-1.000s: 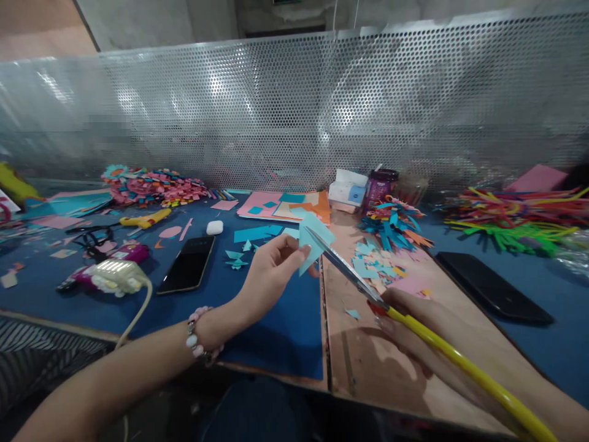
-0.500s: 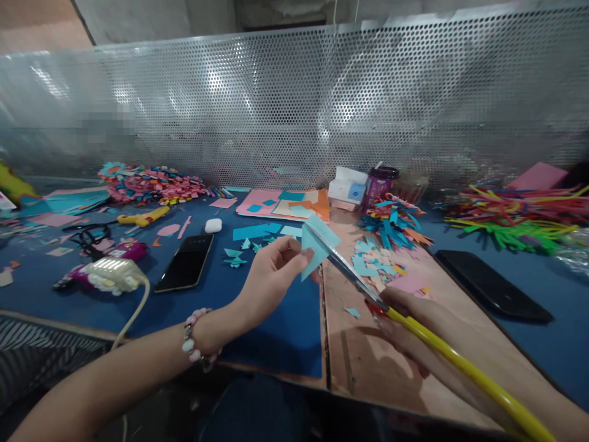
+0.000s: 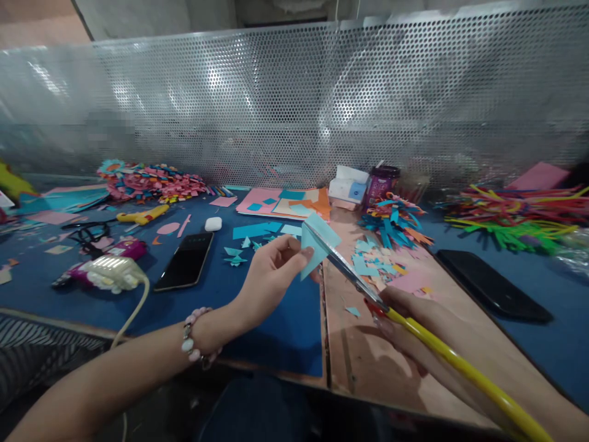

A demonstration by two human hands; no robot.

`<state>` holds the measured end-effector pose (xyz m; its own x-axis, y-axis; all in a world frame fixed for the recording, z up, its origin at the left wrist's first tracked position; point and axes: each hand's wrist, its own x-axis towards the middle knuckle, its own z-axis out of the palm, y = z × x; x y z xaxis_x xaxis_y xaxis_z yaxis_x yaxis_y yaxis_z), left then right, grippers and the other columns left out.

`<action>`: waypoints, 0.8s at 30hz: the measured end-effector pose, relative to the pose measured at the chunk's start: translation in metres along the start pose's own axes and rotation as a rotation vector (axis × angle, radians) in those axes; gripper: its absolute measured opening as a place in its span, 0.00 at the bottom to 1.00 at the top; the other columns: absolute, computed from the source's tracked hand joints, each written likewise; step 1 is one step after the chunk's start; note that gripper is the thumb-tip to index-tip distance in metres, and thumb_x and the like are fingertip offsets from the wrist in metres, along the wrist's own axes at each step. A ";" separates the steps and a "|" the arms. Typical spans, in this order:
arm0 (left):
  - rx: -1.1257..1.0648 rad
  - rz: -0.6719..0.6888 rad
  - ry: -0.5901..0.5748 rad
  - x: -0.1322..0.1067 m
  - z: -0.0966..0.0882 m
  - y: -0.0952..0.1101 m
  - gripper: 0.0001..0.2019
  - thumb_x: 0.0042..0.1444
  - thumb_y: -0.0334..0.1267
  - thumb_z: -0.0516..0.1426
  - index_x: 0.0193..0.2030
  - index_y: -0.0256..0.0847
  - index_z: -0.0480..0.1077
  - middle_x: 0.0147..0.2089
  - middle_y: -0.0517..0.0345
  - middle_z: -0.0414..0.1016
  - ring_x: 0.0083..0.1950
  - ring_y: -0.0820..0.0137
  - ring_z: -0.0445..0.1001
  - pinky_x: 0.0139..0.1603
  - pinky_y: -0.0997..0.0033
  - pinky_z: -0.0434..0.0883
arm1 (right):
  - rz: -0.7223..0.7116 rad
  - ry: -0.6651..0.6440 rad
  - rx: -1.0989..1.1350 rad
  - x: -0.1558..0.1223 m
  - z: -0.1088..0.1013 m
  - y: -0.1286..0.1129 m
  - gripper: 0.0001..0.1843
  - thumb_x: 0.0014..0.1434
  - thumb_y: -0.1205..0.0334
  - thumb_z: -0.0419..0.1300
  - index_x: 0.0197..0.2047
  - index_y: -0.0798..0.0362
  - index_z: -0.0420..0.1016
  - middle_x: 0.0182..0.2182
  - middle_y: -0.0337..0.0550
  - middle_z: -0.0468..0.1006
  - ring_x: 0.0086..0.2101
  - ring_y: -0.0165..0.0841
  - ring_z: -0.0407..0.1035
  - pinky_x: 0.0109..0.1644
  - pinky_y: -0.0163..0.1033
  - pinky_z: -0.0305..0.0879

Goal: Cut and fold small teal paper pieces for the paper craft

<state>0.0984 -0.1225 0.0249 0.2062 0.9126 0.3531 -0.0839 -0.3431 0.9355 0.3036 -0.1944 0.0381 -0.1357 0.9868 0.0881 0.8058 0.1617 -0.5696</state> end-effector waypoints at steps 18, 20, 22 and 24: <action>-0.103 -0.003 -0.059 0.000 0.000 0.000 0.10 0.54 0.38 0.54 0.24 0.40 0.61 0.21 0.60 0.70 0.26 0.72 0.72 0.35 0.67 0.69 | -0.051 -0.070 -0.032 0.004 0.001 0.005 0.20 0.57 0.45 0.50 0.24 0.51 0.62 0.18 0.38 0.66 0.20 0.27 0.58 0.21 0.32 0.53; -0.089 -0.005 -0.059 0.000 0.000 0.000 0.10 0.54 0.38 0.54 0.24 0.40 0.61 0.21 0.60 0.70 0.26 0.72 0.72 0.35 0.67 0.68 | -0.056 -0.050 -0.038 0.003 0.001 0.004 0.20 0.56 0.44 0.50 0.24 0.51 0.62 0.17 0.37 0.65 0.19 0.27 0.57 0.21 0.32 0.52; -0.090 -0.001 -0.054 0.001 0.000 0.000 0.09 0.54 0.38 0.54 0.24 0.40 0.61 0.21 0.60 0.70 0.26 0.72 0.71 0.35 0.67 0.68 | -0.045 -0.046 -0.036 0.003 0.002 0.003 0.20 0.56 0.44 0.51 0.24 0.51 0.62 0.16 0.36 0.63 0.18 0.26 0.56 0.20 0.32 0.51; -0.104 0.008 -0.055 0.001 0.000 -0.001 0.09 0.54 0.38 0.54 0.24 0.40 0.62 0.20 0.60 0.70 0.25 0.72 0.71 0.35 0.67 0.68 | -0.027 -0.053 -0.033 0.002 0.002 0.002 0.20 0.56 0.44 0.51 0.24 0.51 0.63 0.16 0.36 0.63 0.17 0.25 0.55 0.19 0.32 0.50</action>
<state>0.0983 -0.1217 0.0246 0.2581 0.8953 0.3631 -0.1856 -0.3229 0.9281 0.3035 -0.1921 0.0351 -0.1879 0.9804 0.0591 0.8197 0.1896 -0.5404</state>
